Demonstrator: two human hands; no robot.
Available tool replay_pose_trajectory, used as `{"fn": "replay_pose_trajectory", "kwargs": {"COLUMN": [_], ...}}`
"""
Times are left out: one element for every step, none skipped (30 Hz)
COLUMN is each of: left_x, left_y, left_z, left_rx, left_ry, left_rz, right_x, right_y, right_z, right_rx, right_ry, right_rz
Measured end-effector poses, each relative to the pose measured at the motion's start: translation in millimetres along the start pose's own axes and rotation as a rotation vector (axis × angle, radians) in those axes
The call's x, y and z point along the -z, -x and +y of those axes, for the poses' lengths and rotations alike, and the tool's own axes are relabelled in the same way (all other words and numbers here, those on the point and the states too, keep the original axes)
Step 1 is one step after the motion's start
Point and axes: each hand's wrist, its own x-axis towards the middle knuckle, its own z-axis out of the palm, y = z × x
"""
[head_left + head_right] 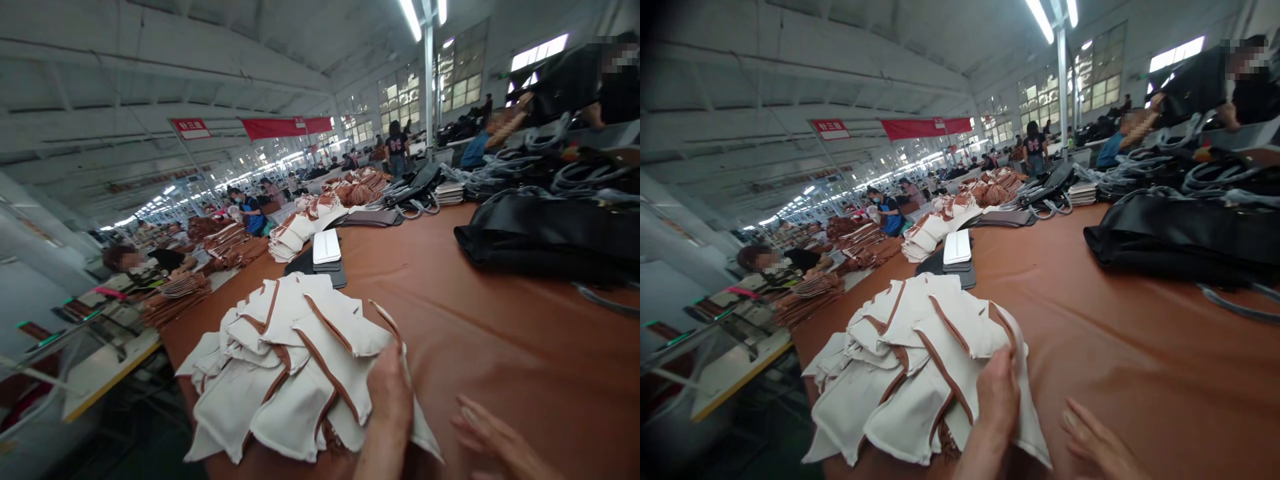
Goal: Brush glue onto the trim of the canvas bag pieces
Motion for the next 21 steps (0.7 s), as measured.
{"fn": "replay_pose_trajectory", "kwargs": {"left_x": [-8.1, -14.5, -18.4, -19.3, -16.9, -11.1, -2.3, 8.9, 21.5, 34.4, 46.5, 56.9, 64.7, 69.6, 71.5, 70.6, 67.2, 61.7, 54.7, 46.6, 37.9], "left_y": [6.7, 13.2, 18.7, 22.2, 22.7, 19.5, 12.3, 1.2, -13.1, -29.6, -46.8, -63.6, -78.8, -91.5, -101.4, -108.3, -112.1, -113.0, -111.0, -106.4, -99.2], "left_z": [8.4, 14.8, 18.9, 20.5, 19.3, 15.4, 8.6, -0.7, -12.5, -26.3, -41.3, -57.0, -72.2, -86.0, -97.6, -106.6, -112.5, -115.5, -116.0, -114.5, -111.8], "left_rx": [-0.036, -0.066, -0.087, -0.095, -0.086, -0.062, -0.025, 0.024, 0.089, 0.164, 0.246, 0.338, 0.421, 0.493, 0.549, 0.59, 0.615, 0.629, 0.632, 0.626, 0.61], "left_ry": [0.006, 0.012, 0.02, 0.025, 0.025, 0.016, 0.001, -0.023, -0.054, -0.087, -0.119, -0.145, -0.163, -0.174, -0.175, -0.167, -0.152, -0.13, -0.106, -0.08, -0.054], "left_rz": [-0.054, -0.106, -0.15, -0.181, -0.189, -0.171, -0.125, -0.053, 0.039, 0.139, 0.227, 0.297, 0.338, 0.363, 0.369, 0.357, 0.338, 0.314, 0.292, 0.278, 0.275], "right_x": [-14.5, -28.5, -41.2, -51.8, -59.8, -64.6, -66.1, -64.6, -60.8, -55.9, -51.1, -47.9, -47.2, -49.8, -56.0, -65.7, -78.4, -93.4, -110.0, -127.2, -144.4], "right_y": [-7.1, -15.0, -22.9, -30.1, -36.2, -40.7, -43.7, -45.6, -47.0, -48.5, -50.8, -54.4, -59.6, -66.2, -74.2, -83.3, -93.0, -103.1, -113.1, -122.7, -131.4], "right_z": [-13.4, -24.7, -33.2, -39.0, -42.6, -45.2, -47.9, -52.3, -59.5, -70.2, -84.4, -101.8, -121.3, -141.3, -160.4, -177.1, -190.1, -198.7, -202.4, -201.4, -195.9], "right_rx": [0.0, -0.04, 0.02, 0.061, 0.074, 0.101, 0.114, 0.13, 0.161, 0.198, 0.239, 0.284, 0.317, 0.35, 0.379, 0.398, 0.406, 0.407, 0.402, 0.394, 0.385], "right_ry": [-0.038, -0.054, -0.041, -0.006, 0.021, 0.061, 0.106, 0.161, 0.229, 0.31, 0.402, 0.496, 0.596, 0.692, 0.782, 0.866, 0.942, 1.012, 1.074, 1.128, 1.174], "right_rz": [-0.041, -0.072, -0.049, -0.002, 0.023, 0.064, 0.098, 0.129, 0.162, 0.188, 0.206, 0.211, 0.212, 0.208, 0.196, 0.173, 0.144, 0.115, 0.086, 0.061, 0.038]}}
